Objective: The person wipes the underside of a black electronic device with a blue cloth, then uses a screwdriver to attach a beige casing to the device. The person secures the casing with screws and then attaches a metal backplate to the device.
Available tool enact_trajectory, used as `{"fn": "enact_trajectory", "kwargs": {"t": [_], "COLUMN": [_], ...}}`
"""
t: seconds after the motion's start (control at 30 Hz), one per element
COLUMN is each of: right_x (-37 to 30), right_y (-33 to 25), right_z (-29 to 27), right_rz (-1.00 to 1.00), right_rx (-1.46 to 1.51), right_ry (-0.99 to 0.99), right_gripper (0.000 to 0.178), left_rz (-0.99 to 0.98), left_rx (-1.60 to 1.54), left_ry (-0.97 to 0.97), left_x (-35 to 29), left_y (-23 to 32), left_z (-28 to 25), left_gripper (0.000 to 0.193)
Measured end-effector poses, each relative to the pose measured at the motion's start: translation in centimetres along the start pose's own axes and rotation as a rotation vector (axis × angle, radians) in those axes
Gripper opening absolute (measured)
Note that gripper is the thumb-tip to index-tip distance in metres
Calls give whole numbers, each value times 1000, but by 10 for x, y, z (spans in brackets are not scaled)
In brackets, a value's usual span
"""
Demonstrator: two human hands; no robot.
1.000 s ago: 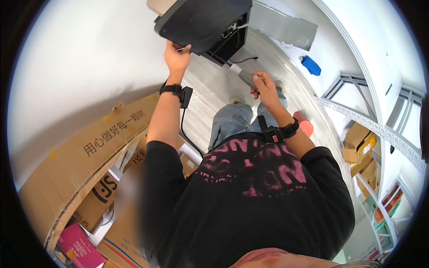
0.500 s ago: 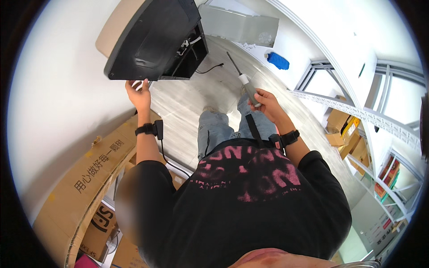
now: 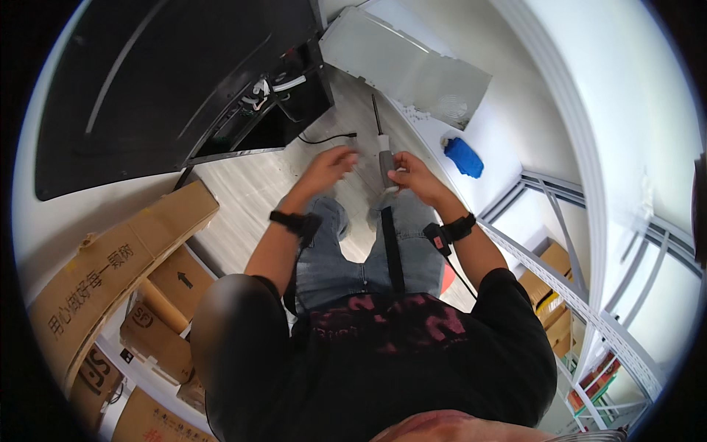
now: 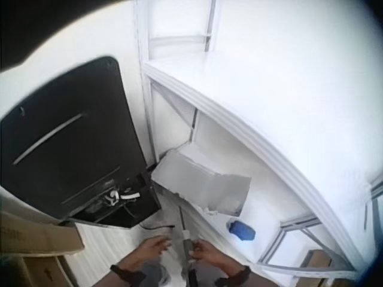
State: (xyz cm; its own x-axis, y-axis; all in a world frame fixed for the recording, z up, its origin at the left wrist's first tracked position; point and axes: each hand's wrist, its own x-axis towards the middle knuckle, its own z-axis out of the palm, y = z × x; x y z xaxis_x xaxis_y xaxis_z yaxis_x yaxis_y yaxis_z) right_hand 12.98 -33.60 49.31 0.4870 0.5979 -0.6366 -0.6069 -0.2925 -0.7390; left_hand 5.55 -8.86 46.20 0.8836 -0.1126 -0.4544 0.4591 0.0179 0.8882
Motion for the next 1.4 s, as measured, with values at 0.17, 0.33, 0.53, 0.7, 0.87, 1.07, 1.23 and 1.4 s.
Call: {"fn": "enact_trajectory", "kwargs": {"t": [0.17, 0.33, 0.53, 0.7, 0.87, 1.07, 1.23, 1.4], "right_x": [83, 139, 180, 191, 190, 112, 48, 59], "right_y": [26, 31, 9, 22, 58, 123, 225, 305], "right_z": [-15, -44, -96, -120, -153, -225, -303, -348], "right_rz": [-113, -197, -335, -389, -585, -561, -210, 63], "right_rx": [-130, -448, -754, -610, -558, -198, -83, -284], "right_ry": [42, 40, 156, 280, 529, 772, 1207, 1217], "right_gripper": [38, 36, 39, 39, 28, 25, 45, 42], "left_rz": [13, 253, 211, 316, 375, 242, 74, 22], "left_rx": [-36, 66, -148, 53, 165, 142, 308, 331], "left_ry": [-72, -5, -208, -73, -119, -498, -641, -707], "left_x": [80, 151, 203, 231, 232, 279, 319, 346], "left_y": [-28, -85, -87, -93, -94, -110, -158, -211], "left_z": [28, 10, 3, 32, 78, 103, 125, 168], "left_gripper": [53, 56, 55, 57, 55, 45, 44, 44]}}
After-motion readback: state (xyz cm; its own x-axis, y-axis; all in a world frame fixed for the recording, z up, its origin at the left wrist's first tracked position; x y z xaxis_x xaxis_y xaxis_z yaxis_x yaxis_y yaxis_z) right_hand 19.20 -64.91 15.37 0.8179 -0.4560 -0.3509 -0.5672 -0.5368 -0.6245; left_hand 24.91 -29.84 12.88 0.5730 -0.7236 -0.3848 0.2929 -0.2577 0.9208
